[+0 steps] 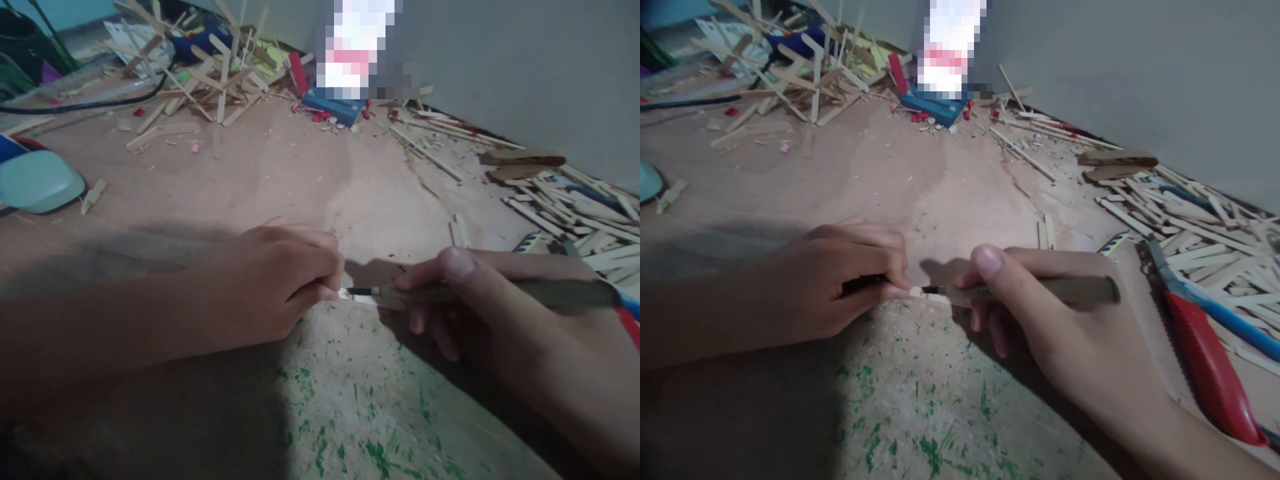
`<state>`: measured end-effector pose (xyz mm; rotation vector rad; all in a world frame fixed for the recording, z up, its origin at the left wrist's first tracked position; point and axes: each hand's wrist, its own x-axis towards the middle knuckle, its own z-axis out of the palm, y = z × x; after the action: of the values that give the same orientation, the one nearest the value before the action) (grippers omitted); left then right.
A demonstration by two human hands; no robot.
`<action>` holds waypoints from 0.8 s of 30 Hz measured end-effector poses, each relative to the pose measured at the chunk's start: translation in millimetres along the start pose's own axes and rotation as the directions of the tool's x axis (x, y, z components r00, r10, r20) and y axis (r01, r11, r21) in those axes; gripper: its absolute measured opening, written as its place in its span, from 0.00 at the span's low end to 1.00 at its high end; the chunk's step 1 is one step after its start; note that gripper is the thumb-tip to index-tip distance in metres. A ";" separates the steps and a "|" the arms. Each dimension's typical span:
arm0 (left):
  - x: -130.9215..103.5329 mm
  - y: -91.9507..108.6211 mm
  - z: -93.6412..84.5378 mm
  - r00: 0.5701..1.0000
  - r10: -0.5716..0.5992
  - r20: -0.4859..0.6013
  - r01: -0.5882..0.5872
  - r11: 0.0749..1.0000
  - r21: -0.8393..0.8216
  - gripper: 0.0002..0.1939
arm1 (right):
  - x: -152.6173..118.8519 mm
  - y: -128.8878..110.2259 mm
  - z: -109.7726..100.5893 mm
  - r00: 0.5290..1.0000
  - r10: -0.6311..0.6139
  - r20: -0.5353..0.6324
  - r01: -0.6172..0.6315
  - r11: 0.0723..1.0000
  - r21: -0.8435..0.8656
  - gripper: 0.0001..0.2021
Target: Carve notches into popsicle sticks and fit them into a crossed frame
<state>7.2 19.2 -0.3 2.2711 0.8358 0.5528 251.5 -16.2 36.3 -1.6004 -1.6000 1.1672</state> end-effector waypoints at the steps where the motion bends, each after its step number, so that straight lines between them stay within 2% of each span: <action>1: 0.1 0.3 0.0 1.000 0.002 -0.001 -0.002 1.000 -0.007 0.07 | -1.4 -0.8 -0.6 0.997 -0.074 -0.012 0.074 0.995 -0.067 0.21; 3: 0.2 0.8 0.0 1.000 0.005 -0.008 -0.005 1.000 -0.016 0.07 | -4.3 -1.0 0.4 0.985 -0.169 -0.030 0.164 0.979 -0.122 0.21; 4: 0.2 1.0 0.0 1.000 0.007 -0.009 -0.007 1.000 -0.019 0.08 | -5.5 -0.5 1.8 0.984 -0.172 -0.041 0.168 0.982 -0.090 0.21; 9: 0.1 1.3 -0.4 0.999 0.031 -0.015 -0.031 0.999 -0.012 0.09 | -10.2 2.0 14.5 0.993 0.095 -0.064 -0.079 0.972 0.223 0.21; 14: -0.1 0.0 0.0 0.999 0.027 -0.025 -0.025 0.998 0.052 0.08 | -16.1 0.7 27.1 0.969 0.203 -0.138 -0.140 0.919 0.368 0.19; 16: -0.5 -0.5 -0.2 0.999 0.030 -0.025 -0.028 0.997 0.065 0.08 | -14.9 0.6 25.9 0.977 0.182 -0.112 -0.128 0.919 0.373 0.19; 20: -0.7 0.6 -2.4 1.000 -0.005 -0.010 0.005 0.999 0.049 0.07 | -8.1 -0.5 14.4 0.998 0.043 -0.044 -0.033 0.981 0.193 0.19; 24: -0.3 1.9 -3.3 1.000 -0.021 0.002 0.021 0.999 0.049 0.08 | -9.1 -1.2 11.2 0.994 -0.082 -0.072 0.089 0.990 0.106 0.17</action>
<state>5.9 19.3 3.4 2.3046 0.8800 0.5245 242.0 -26.9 34.0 -1.4722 -1.5202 1.1237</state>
